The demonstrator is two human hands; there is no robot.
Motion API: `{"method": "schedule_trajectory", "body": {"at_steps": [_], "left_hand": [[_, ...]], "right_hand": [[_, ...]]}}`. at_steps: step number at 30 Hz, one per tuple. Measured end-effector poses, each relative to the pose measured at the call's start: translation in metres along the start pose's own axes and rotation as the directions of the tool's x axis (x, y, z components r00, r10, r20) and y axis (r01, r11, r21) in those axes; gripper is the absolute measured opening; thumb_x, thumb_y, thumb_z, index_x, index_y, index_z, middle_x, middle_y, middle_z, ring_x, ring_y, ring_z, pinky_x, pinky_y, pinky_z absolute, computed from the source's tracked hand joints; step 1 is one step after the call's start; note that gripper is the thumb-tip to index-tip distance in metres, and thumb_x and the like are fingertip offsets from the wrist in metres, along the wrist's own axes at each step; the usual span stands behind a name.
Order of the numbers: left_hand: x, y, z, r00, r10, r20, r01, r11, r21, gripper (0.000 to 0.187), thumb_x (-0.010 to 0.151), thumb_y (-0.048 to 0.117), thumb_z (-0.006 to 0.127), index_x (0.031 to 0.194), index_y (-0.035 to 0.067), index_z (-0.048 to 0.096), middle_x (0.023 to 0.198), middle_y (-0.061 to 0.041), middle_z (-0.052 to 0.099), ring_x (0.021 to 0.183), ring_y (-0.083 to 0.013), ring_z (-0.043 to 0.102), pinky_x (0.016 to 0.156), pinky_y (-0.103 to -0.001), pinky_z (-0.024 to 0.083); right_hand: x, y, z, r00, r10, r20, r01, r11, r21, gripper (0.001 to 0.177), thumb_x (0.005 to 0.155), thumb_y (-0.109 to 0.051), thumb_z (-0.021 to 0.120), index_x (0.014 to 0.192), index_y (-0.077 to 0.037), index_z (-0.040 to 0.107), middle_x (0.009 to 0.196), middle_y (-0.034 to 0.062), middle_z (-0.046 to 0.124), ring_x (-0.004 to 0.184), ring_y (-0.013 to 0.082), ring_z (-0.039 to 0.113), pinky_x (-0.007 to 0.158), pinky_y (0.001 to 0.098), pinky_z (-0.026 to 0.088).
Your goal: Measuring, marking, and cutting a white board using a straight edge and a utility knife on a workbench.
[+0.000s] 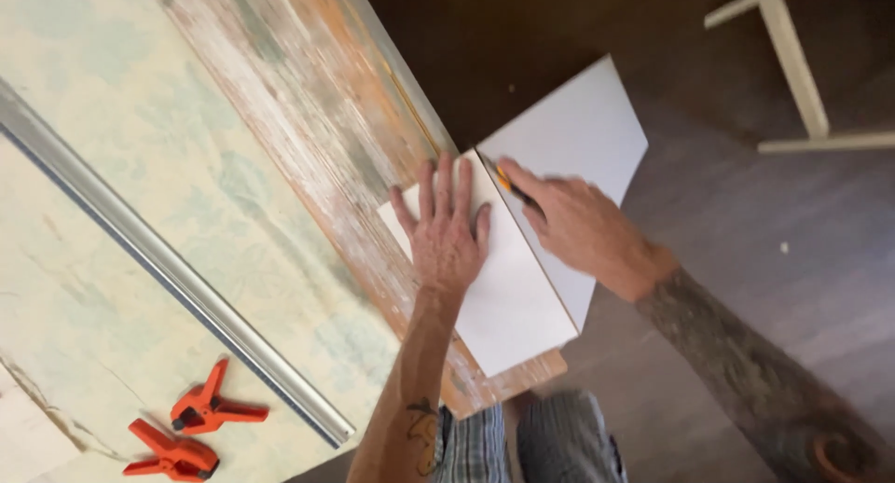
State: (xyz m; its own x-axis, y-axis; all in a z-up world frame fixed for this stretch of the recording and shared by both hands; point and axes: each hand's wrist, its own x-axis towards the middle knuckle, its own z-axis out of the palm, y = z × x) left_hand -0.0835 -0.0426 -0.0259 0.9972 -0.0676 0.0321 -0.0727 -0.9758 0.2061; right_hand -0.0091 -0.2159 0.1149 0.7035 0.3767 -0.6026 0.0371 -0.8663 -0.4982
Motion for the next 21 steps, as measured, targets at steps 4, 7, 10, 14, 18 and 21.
{"method": "schedule_trajectory", "body": {"at_steps": [4,7,10,14,18,21], "left_hand": [[-0.001,0.0,0.0,1.0,-0.004,0.005,0.004,1.0,0.011,0.064,0.105,0.047,0.046,0.163,0.028,0.028,0.172,-0.001,0.021,0.158,-0.0274,0.019,0.123,-0.068,0.005],[0.0,-0.003,0.006,1.0,-0.004,0.009,0.003,0.999,0.052,0.065,0.107,0.051,0.042,0.165,0.028,0.022,0.174,0.0,0.012,0.16,-0.0266,0.01,0.124,-0.066,0.0],[-0.005,0.002,0.004,1.0,-0.004,-0.004,0.004,0.999,0.041,0.067,0.105,0.05,0.045,0.164,0.029,0.024,0.173,-0.001,0.019,0.159,-0.0265,0.018,0.123,-0.067,0.002],[0.001,-0.001,0.007,1.0,0.001,-0.007,-0.001,0.997,0.077,0.065,0.106,0.051,0.044,0.165,0.031,0.022,0.173,0.001,0.015,0.159,-0.0254,0.015,0.123,-0.067,0.002],[-0.002,-0.002,0.007,0.999,0.008,-0.037,-0.005,0.997,0.074,0.067,0.105,0.05,0.049,0.164,0.03,0.025,0.173,0.0,0.016,0.159,-0.0246,0.015,0.124,-0.066,0.001],[-0.007,-0.01,0.006,0.998,0.023,-0.058,-0.021,0.999,0.038,0.069,0.101,0.045,0.058,0.162,0.026,0.032,0.169,-0.003,0.026,0.157,-0.0272,0.022,0.122,-0.068,0.005]], "right_hand": [[-0.025,0.009,0.014,0.997,0.036,0.069,-0.036,0.999,-0.001,0.06,0.102,-0.016,0.051,0.16,-0.028,0.039,0.108,0.0208,0.074,0.1,0.038,0.075,0.079,0.0478,0.063],[-0.035,0.003,0.006,0.992,0.071,0.1,-0.074,0.997,0.027,0.06,0.103,-0.016,0.048,0.161,-0.027,0.036,0.107,0.024,0.073,0.101,0.0418,0.074,0.08,0.0519,0.063],[-0.029,0.01,0.004,0.991,0.04,0.126,-0.031,0.997,-0.071,0.061,0.103,-0.017,0.051,0.161,-0.027,0.038,0.111,0.0209,0.074,0.101,0.0369,0.075,0.081,0.0473,0.062],[-0.025,-0.005,-0.021,0.977,0.056,0.203,-0.047,0.998,-0.048,0.061,0.101,-0.014,0.05,0.16,-0.026,0.04,0.118,0.0243,0.071,0.099,0.0383,0.076,0.076,0.0468,0.064],[-0.05,0.0,-0.008,0.959,0.098,0.266,-0.067,0.99,-0.125,0.057,0.101,-0.012,0.049,0.156,-0.026,0.044,0.115,0.0254,0.072,0.095,0.0393,0.077,0.068,0.0445,0.066],[-0.084,0.003,0.008,0.926,0.184,0.331,-0.145,0.98,-0.138,0.056,0.102,-0.014,0.047,0.156,-0.027,0.044,0.117,0.0237,0.072,0.098,0.0373,0.077,0.071,0.0437,0.066]]}}
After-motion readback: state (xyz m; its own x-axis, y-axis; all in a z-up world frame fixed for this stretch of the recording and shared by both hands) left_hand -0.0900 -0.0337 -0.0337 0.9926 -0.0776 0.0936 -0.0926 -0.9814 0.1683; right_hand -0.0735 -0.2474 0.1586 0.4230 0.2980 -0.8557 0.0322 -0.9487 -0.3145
